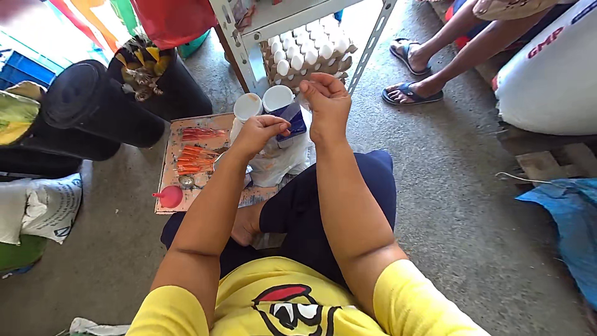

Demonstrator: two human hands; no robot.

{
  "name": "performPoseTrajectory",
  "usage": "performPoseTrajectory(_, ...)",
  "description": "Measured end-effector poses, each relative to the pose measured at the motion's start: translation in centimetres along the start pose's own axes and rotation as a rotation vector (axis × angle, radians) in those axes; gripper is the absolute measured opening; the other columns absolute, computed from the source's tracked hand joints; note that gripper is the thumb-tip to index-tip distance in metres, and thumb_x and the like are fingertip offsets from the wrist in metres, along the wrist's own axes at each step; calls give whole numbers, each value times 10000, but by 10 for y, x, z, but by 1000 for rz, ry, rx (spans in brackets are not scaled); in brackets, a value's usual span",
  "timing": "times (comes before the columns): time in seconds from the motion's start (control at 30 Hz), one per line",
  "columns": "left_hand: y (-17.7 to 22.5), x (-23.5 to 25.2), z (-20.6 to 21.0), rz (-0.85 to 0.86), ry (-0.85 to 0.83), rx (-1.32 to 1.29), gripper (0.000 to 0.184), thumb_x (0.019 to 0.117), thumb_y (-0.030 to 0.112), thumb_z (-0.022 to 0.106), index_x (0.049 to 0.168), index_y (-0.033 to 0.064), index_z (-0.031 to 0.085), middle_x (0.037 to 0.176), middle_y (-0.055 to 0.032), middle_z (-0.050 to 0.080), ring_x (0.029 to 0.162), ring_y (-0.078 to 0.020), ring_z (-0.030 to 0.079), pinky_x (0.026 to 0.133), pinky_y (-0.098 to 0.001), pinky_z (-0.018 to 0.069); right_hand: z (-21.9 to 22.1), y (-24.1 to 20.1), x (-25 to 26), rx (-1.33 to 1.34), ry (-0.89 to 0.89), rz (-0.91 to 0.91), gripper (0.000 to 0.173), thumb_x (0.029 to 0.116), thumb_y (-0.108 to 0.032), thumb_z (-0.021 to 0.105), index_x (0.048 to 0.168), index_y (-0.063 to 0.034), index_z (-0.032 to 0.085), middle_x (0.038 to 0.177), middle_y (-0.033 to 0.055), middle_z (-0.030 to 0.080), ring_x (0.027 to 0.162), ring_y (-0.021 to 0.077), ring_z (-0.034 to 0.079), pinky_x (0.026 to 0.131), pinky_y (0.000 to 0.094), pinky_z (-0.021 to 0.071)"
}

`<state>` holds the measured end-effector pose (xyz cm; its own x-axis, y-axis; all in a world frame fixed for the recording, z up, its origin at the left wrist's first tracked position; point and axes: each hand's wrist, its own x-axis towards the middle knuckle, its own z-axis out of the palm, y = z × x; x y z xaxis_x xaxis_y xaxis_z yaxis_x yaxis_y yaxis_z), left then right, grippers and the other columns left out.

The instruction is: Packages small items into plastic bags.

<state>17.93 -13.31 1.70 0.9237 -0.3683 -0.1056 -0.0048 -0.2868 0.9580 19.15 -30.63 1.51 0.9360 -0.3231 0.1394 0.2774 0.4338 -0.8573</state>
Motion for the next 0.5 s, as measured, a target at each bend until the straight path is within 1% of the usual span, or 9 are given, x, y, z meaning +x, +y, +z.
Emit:
performPoseTrajectory(0.07, -3, -10, -9, -20, 8, 0, 189, 1024, 110, 592, 1068, 6, 744, 934, -34, 766, 890, -92, 717, 887, -315, 579, -5, -2, 4, 54, 102, 13, 216, 866, 8, 779, 1050, -22, 670, 860, 18, 736, 743, 55, 677, 656, 208, 557)
performPoseTrajectory(0.17, -6, -28, -27, -66, 72, -2, 185, 1025, 104, 585, 1031, 16, 747, 909, -21, 758, 871, -81, 703, 880, -309, 569, -5, -3, 9, 126, 211, 79, 166, 901, -7, 753, 1029, -46, 654, 862, 14, 708, 700, 45, 641, 600, 183, 527)
performPoseTrajectory(0.23, -9, -38, -38, -96, 170, -17, 164, 1020, 90, 599, 1013, 21, 748, 902, -10, 751, 857, -68, 695, 862, -292, 571, -4, -4, 11, 160, 250, 146, 150, 923, -44, 746, 1039, -68, 655, 864, 8, 696, 685, 46, 624, 579, 182, 510)
performPoseTrajectory(0.27, -9, -44, -42, -119, 244, -41, 158, 1016, 94, 612, 1010, 29, 755, 893, -2, 753, 854, -62, 694, 851, -282, 567, -4, -4, 11, 172, 258, 174, 141, 932, -60, 741, 1045, -78, 658, 869, 4, 695, 680, 46, 620, 569, 183, 503)
performPoseTrajectory(0.33, -8, -51, -48, -157, 419, -176, 131, 1012, 94, 633, 1022, 25, 743, 888, -4, 748, 829, -67, 688, 818, -265, 569, -3, -2, 11, 207, 248, 230, 113, 960, -81, 715, 1048, -94, 646, 888, 2, 689, 677, 49, 616, 570, 186, 505)
performPoseTrajectory(0.4, -3, -56, -52, -162, 578, -368, 112, 1011, 84, 635, 1067, 21, 709, 932, -27, 741, 844, -95, 705, 816, -269, 590, -2, 2, 10, 221, 236, 278, 106, 968, -82, 706, 1050, -98, 641, 891, 1, 681, 682, 54, 623, 590, 196, 528)
performPoseTrajectory(0.43, 0, -58, -54, -142, 635, -464, 111, 1021, 87, 618, 1079, 31, 694, 948, -36, 733, 852, -111, 708, 820, -278, 596, -3, 5, 9, 207, 230, 295, 111, 961, -80, 714, 1046, -97, 645, 880, -2, 684, 679, 53, 626, 590, 196, 530)
performPoseTrajectory(0.5, 6, -59, -59, -58, 722, -613, 122, 1045, 106, 580, 1088, 44, 677, 957, -46, 723, 830, -133, 706, 794, -290, 606, -4, 10, 5, 136, 165, 332, 155, 962, -75, 708, 1093, -91, 624, 885, -9, 674, 692, 47, 623, 605, 196, 531)
